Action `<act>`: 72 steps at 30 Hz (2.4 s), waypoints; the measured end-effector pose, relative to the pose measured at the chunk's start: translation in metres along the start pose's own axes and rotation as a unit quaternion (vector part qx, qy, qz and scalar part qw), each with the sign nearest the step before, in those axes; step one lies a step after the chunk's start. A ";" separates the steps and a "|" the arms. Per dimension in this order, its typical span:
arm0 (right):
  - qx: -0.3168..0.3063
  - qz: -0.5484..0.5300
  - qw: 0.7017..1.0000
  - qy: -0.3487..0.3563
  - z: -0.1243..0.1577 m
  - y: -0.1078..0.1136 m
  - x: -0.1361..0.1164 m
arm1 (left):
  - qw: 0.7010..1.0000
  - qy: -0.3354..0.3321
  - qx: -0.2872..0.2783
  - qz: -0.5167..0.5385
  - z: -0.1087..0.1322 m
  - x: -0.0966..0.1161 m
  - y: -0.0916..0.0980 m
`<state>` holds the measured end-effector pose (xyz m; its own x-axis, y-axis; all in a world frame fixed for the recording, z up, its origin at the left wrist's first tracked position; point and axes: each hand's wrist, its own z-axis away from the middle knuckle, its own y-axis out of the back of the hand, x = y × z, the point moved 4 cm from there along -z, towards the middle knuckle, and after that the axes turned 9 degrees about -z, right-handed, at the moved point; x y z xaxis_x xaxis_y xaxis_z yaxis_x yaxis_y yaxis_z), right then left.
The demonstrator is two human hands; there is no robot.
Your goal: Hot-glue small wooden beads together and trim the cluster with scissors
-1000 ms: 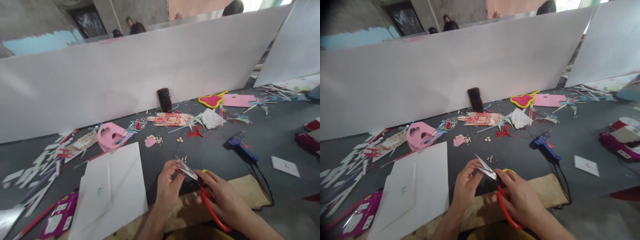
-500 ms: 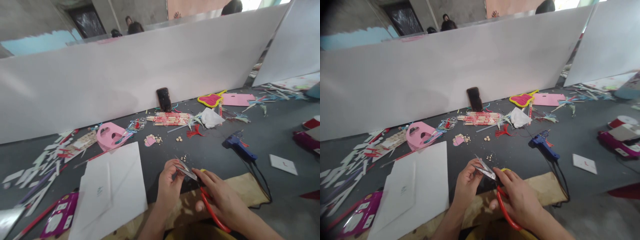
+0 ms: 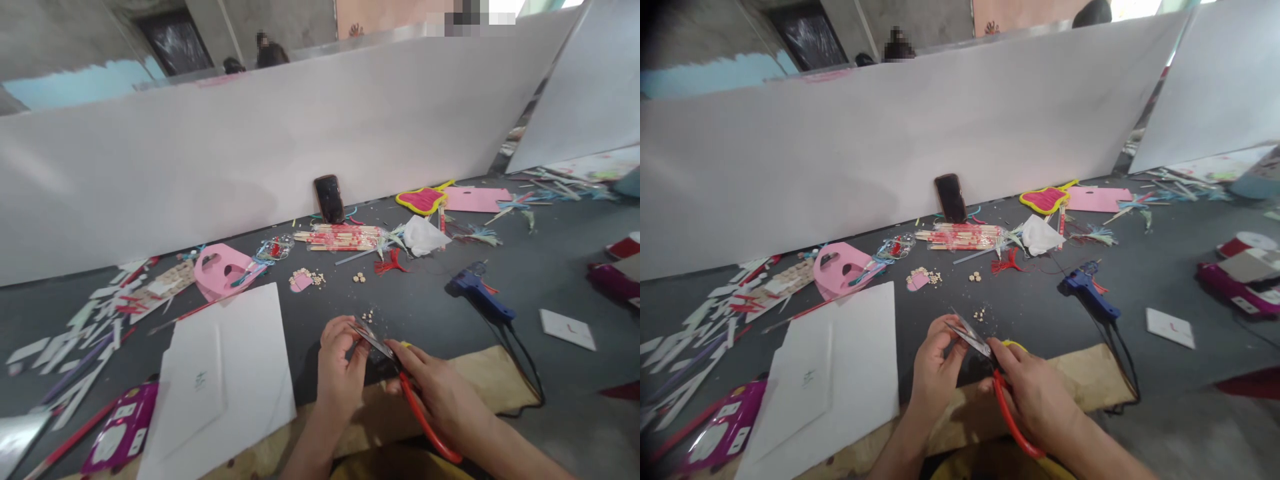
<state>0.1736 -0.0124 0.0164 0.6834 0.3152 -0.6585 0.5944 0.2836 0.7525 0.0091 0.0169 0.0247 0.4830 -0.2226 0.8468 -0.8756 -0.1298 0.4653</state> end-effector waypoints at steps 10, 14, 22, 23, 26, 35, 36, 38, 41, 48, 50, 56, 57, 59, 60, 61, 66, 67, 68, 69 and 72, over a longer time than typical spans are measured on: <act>-0.009 -0.008 1.000 0.003 0.000 0.008 -0.004 | 1.000 -0.017 0.008 0.008 0.000 0.001 0.001; -0.020 -0.013 1.000 0.002 0.000 0.012 -0.006 | 0.999 -0.020 -0.016 0.033 -0.003 0.003 0.002; -0.039 -0.032 0.999 -0.016 0.001 0.006 0.000 | 0.992 0.029 -0.060 0.106 -0.004 -0.002 -0.003; -0.037 -0.030 0.999 -0.015 0.002 0.006 0.001 | 0.992 0.036 -0.061 0.107 -0.003 -0.002 -0.004; -0.018 -0.026 0.999 -0.006 0.002 0.005 0.005 | 0.990 0.071 -0.065 0.105 -0.001 -0.005 -0.008; 0.003 -0.029 1.000 -0.008 0.002 0.010 0.001 | 0.996 0.072 -0.030 0.047 0.000 -0.005 -0.004; -0.002 -0.029 1.000 -0.004 0.002 0.012 -0.001 | 0.997 0.065 -0.026 0.044 -0.001 -0.005 -0.004; -0.011 -0.024 1.000 0.002 0.001 0.015 -0.002 | 0.997 0.061 -0.022 0.050 -0.001 -0.006 -0.005; -0.030 0.000 0.999 -0.010 -0.002 0.021 0.000 | 0.991 0.090 -0.026 0.091 0.001 -0.010 -0.011; -0.056 0.016 0.998 -0.020 -0.004 0.025 -0.004 | 0.981 0.138 -0.013 0.135 -0.001 -0.008 -0.018; -0.046 0.018 0.999 -0.011 -0.003 0.023 -0.005 | 0.983 0.126 -0.008 0.132 -0.004 -0.006 -0.016; 0.091 0.139 0.986 -0.033 0.001 0.033 0.042 | 0.980 0.159 -0.025 0.115 -0.005 -0.014 -0.013; 0.113 0.181 0.976 -0.053 0.002 0.038 0.056 | 0.982 0.157 -0.022 0.103 -0.005 -0.014 -0.012; 0.140 0.263 0.952 -0.069 0.003 0.048 0.078 | 0.987 0.139 -0.018 0.078 -0.005 -0.011 -0.011; 0.145 0.279 0.946 -0.073 0.002 0.052 0.086 | 0.989 0.128 -0.019 0.066 -0.005 -0.009 -0.010; 0.146 0.290 0.943 -0.073 0.002 0.056 0.093 | 0.992 0.116 -0.021 0.055 -0.005 -0.007 -0.010; 0.120 0.302 0.944 -0.055 -0.005 0.068 0.100 | 1.000 0.025 -0.006 -0.012 -0.006 0.005 -0.008; 0.115 0.302 0.945 -0.052 -0.006 0.069 0.100 | 1.000 0.009 0.001 -0.023 -0.006 0.006 -0.007; 0.111 0.302 0.945 -0.050 -0.006 0.071 0.099 | 1.000 -0.001 0.005 -0.031 -0.005 0.006 -0.007; 0.109 0.302 0.946 -0.048 -0.006 0.072 0.097 | 0.999 -0.006 0.006 -0.037 -0.005 0.005 -0.007; 0.117 0.302 0.945 -0.047 -0.003 0.078 0.082 | 0.998 -0.008 0.009 -0.058 -0.004 0.003 -0.007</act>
<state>0.2752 0.0384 0.0213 0.9561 0.2708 -0.1123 0.1532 -0.1350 0.9789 0.0169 0.0208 0.0250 0.5807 -0.2209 0.7836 -0.8140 -0.1726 0.5546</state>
